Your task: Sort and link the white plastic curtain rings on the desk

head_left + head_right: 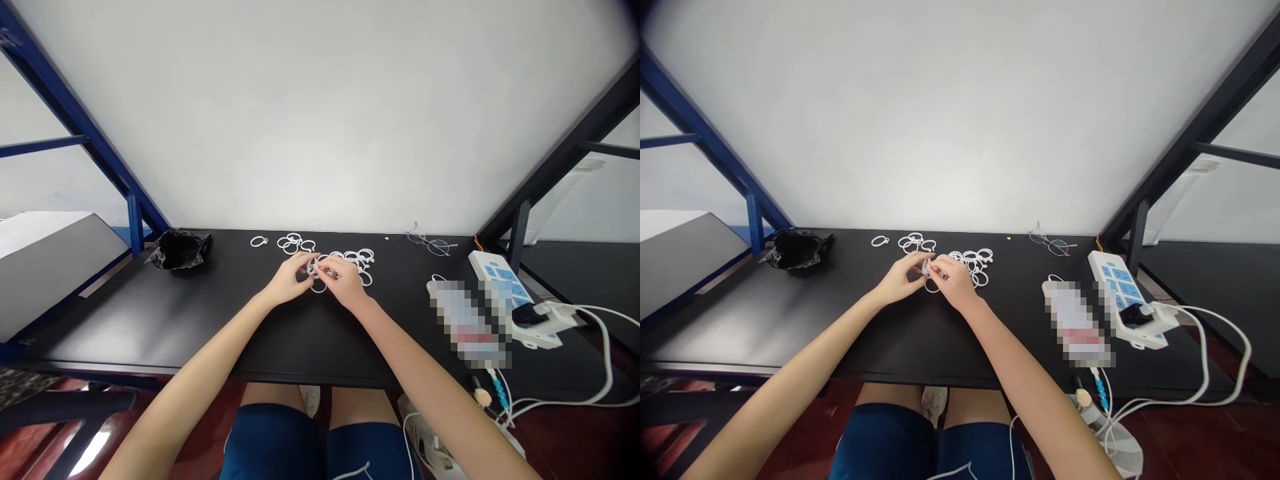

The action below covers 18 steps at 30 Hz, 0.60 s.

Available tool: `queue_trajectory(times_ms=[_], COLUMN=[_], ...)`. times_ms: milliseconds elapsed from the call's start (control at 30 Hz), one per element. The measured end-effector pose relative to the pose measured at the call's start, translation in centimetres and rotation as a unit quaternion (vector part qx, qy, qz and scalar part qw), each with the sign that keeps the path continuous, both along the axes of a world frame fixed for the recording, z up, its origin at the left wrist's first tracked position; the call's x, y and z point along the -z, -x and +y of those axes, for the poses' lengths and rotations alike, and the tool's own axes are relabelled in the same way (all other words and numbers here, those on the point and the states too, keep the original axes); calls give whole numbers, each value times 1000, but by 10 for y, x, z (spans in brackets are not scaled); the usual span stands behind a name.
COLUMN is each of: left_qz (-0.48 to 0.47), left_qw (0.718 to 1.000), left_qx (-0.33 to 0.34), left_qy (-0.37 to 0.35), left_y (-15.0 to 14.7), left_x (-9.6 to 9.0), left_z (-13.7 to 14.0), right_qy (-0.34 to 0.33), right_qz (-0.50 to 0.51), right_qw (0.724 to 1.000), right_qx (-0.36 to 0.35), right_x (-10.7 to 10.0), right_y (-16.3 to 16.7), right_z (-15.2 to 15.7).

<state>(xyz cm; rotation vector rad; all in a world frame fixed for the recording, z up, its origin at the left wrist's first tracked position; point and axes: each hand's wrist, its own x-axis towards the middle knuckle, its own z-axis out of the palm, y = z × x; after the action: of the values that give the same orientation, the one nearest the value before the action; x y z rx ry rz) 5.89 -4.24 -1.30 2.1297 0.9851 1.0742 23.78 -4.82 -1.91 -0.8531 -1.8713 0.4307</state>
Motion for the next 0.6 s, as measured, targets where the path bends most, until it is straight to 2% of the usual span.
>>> queue_trajectory(times_ms=[200, 600], left_qz=[-7, 2], left_qw=[999, 1000], left_qx=[-15, 15], left_qy=[27, 25], left_y=[3, 9], left_x=[-1, -1], left_z=[1, 3], right_qy=[-7, -19], right_qz=[-3, 14], right_qw=[1000, 1000], right_qx=[-3, 7], right_x=[0, 2], right_y=[0, 0], right_z=[0, 1])
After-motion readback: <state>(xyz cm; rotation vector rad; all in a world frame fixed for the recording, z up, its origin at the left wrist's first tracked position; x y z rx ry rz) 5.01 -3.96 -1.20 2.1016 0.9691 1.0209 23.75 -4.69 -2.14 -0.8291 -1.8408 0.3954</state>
